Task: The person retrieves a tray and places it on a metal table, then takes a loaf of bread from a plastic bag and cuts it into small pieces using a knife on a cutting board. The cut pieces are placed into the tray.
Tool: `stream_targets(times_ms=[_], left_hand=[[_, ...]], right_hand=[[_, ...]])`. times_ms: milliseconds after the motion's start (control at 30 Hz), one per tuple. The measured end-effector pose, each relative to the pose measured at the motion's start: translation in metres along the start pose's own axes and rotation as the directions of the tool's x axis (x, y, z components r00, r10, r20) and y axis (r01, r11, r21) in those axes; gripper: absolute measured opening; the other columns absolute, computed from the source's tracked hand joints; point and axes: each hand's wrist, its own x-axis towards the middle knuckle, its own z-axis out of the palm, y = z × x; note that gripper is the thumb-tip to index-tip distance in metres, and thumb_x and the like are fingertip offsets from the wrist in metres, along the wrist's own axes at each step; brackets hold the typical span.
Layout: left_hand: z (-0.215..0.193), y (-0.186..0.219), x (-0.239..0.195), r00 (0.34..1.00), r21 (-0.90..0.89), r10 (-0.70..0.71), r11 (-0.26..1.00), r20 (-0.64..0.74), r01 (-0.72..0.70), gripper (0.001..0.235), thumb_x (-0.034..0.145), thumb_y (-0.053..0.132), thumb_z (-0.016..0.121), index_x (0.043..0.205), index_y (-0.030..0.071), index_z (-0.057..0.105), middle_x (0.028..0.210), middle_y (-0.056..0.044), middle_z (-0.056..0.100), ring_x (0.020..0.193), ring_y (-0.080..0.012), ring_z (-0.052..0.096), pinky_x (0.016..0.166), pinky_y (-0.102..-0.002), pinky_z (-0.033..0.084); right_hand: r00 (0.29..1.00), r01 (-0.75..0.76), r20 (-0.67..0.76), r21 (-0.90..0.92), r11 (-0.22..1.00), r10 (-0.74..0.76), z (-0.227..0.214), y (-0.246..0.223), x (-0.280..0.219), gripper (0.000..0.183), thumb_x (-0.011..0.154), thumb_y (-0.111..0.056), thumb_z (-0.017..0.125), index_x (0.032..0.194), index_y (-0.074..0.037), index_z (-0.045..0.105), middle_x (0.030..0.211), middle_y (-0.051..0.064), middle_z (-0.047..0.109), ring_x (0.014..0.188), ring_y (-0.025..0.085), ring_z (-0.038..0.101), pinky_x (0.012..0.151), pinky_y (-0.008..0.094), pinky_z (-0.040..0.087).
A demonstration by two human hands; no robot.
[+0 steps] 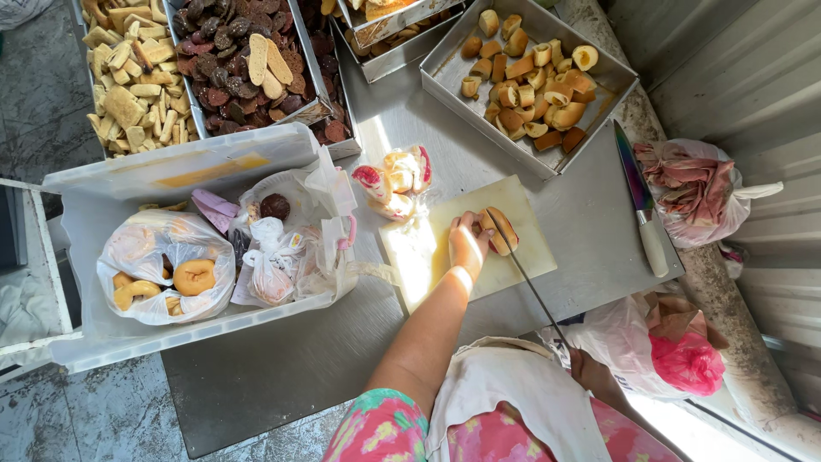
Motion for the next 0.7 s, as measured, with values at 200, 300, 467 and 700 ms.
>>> stream_targets(times_ms=[200,300,467,700], left_hand=[[0.002,-0.022,0.001,0.991,0.055,0.128,0.99,0.039,-0.13,0.035,0.078,0.004,0.082,0.109,0.005,0.064,0.11,-0.016,0.062,0.088,-0.0335,0.067,0.081,-0.042,0.056],[0.007,-0.024,0.009,0.987,0.066,0.159,0.985,0.013,-0.159,0.037,0.075,0.003,0.084,0.108,0.005,0.065,0.107,-0.017,0.063,0.09,-0.0346,0.067,0.082,-0.042,0.056],[0.003,-0.029,0.009,0.986,0.046,0.134,0.989,0.1,-0.139,0.041,0.079,0.004,0.078,0.116,0.005,0.062,0.111,-0.017,0.061,0.095,-0.0334,0.066,0.086,-0.04,0.057],[-0.034,-0.01,0.076,0.947,0.472,0.241,0.874,-0.21,-0.117,0.057,0.087,0.032,0.08,0.129,0.004,0.054,0.126,-0.03,0.059,0.117,-0.0435,0.058,0.097,-0.046,0.048]], right_hand=[[0.998,0.061,-0.004,-0.085,0.995,-0.062,-0.011,-0.043,0.014,0.059,0.106,-0.05,0.025,0.123,-0.008,0.063,0.111,0.029,0.07,0.106,0.052,0.063,0.095,0.058,0.049],[0.999,0.04,-0.001,-0.065,0.997,-0.04,-0.028,-0.083,0.048,0.062,0.106,-0.052,0.023,0.123,-0.007,0.062,0.112,0.029,0.07,0.107,0.052,0.063,0.096,0.057,0.05],[0.998,-0.027,0.05,-0.01,1.0,0.028,-0.033,-0.063,0.019,0.059,0.105,-0.053,0.024,0.127,-0.01,0.059,0.104,0.031,0.071,0.105,0.052,0.065,0.093,0.056,0.05],[0.994,-0.074,-0.059,0.263,0.962,0.093,-0.015,0.009,-0.027,0.052,0.105,-0.05,0.036,0.103,-0.006,0.064,0.075,0.019,0.07,0.071,0.038,0.073,0.073,0.046,0.057]])
